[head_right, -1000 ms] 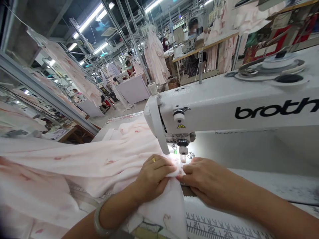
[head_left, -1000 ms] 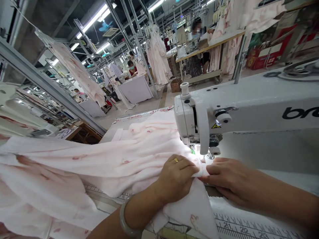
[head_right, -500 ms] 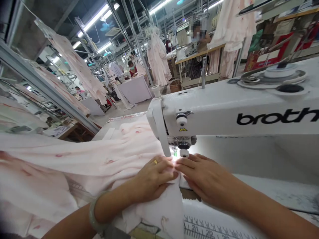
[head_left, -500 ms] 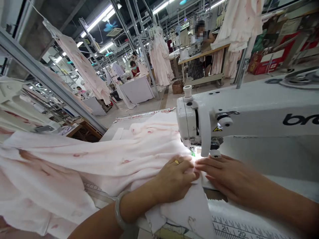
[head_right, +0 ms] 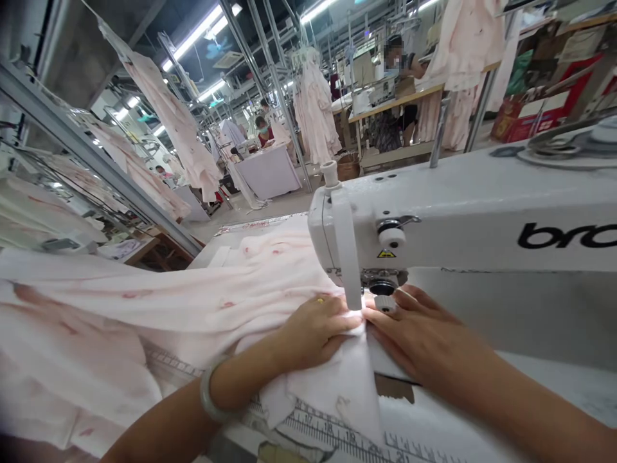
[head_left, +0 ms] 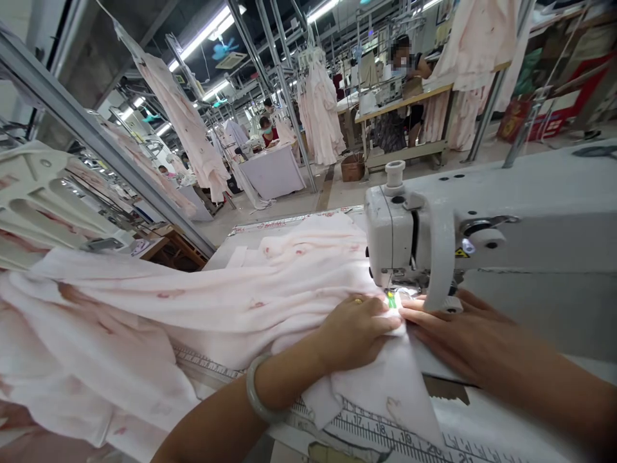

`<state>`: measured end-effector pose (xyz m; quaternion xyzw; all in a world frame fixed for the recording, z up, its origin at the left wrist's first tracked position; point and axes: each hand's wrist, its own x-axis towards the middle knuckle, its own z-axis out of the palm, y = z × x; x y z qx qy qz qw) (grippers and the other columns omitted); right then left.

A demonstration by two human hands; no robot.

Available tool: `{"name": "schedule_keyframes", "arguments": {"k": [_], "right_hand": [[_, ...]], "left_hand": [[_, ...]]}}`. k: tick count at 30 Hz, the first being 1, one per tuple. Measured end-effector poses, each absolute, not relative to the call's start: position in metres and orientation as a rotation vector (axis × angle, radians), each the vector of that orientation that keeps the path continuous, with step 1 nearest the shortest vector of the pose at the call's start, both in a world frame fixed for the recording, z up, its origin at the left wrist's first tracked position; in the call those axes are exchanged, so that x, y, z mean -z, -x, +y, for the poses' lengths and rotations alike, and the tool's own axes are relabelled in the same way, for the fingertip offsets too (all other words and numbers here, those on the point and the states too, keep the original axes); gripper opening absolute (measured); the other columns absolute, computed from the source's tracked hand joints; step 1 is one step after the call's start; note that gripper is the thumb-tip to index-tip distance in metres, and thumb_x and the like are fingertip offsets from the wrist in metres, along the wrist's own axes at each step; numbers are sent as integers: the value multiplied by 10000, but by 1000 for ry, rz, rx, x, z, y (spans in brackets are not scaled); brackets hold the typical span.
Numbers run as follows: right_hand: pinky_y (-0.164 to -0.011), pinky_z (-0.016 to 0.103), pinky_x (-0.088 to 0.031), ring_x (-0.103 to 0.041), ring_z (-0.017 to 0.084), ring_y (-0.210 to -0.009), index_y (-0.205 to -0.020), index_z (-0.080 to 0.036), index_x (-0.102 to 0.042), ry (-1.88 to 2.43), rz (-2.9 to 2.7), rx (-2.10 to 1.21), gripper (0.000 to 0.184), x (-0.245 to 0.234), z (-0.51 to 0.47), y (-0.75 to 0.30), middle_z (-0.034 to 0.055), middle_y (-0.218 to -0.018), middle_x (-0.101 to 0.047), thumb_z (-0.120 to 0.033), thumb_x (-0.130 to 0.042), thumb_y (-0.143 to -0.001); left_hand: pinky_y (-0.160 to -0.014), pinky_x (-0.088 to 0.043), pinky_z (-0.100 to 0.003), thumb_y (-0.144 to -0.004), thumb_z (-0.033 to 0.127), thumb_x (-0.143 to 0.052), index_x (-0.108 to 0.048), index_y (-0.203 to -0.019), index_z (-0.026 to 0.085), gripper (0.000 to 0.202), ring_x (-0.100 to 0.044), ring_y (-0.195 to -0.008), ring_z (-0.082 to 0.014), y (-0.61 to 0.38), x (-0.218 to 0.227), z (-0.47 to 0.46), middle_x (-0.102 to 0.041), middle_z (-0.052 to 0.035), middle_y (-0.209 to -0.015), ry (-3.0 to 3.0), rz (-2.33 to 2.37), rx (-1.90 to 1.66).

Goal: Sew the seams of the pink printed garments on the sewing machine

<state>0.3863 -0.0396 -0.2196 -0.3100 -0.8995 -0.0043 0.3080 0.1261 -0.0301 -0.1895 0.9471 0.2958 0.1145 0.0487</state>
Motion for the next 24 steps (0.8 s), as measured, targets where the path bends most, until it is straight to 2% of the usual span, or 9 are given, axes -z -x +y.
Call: {"name": "schedule_keyframes", "arguments": {"k": [3, 6, 9, 12, 16, 18, 21, 24], "right_hand": [[-909, 504, -496, -719, 265, -794, -1178, -256, -728, 773, -2402, 154, 284, 215, -39, -387, 23, -825, -786, -237, -447, -1135], [-839, 489, -494, -630, 248, -657, -966, -244, -751, 816, -2390, 172, 345, 211, -39, -387, 16, -657, -694, -245, -456, -1144], [-841, 495, -488, -565, 242, -609, -865, -227, -727, 844, -2384, 160, 416, 211, -40, -387, 17, -624, -659, -278, -435, -1158], [-870, 481, -480, -584, 246, -648, -950, -220, -737, 841, -2397, 134, 373, 214, -42, -387, 11, -665, -674, -269, -431, -1157], [-863, 461, -460, -666, 282, -792, -1064, -226, -734, 824, -2380, 101, 315, 218, -44, -387, 13, -688, -676, -263, -433, -1147], [-868, 447, -455, -684, 276, -833, -1163, -232, -722, 800, -2376, 81, 294, 217, -45, -385, 5, -722, -694, -253, -428, -1150], [-886, 433, -443, -682, 243, -814, -1261, -244, -687, 758, -2395, 83, 313, 214, -46, -381, 9, -851, -757, -267, -388, -1172], [-944, 457, -422, -666, 242, -780, -1198, -249, -695, 770, -2398, 141, 364, 212, -47, -378, 18, -841, -763, -280, -333, -1182]], "left_hand": [[-982, -565, -379, -1049, 199, -554, -739, -1144, 196, 208, -699, -1010, -234, -124, 191, -31, -731, -87, -1049, -2736, 944, -452], [-875, -574, -330, -1053, 194, -560, -737, -1038, 178, 178, -698, -905, -209, -123, 190, -29, -745, -69, -965, -2449, 1029, -586], [-818, -567, -303, -1070, 225, -569, -741, -951, 170, 217, -685, -827, -185, -124, 189, -27, -745, -48, -906, -2256, 1097, -705], [-832, -570, -306, -1057, 200, -578, -759, -988, 165, 196, -694, -859, -188, -124, 190, -28, -761, -63, -970, -2337, 1035, -745], [-989, -550, -366, -1048, 174, -593, -745, -1157, 160, 188, -694, -1078, -233, -125, 192, -34, -764, -106, -1158, -2783, 890, -603], [-1043, -522, -393, -1062, 167, -579, -726, -1196, 149, 199, -679, -1132, -246, -127, 193, -39, -763, -105, -1176, -2988, 874, -484], [-1008, -522, -386, -1051, 128, -567, -708, -1167, 115, 183, -675, -1040, -242, -129, 194, -45, -757, -93, -1120, -3129, 900, -365], [-956, -536, -377, -1025, 95, -564, -691, -1179, 99, 199, -667, -979, -240, -129, 195, -46, -744, -83, -1081, -3164, 902, -311]]}}
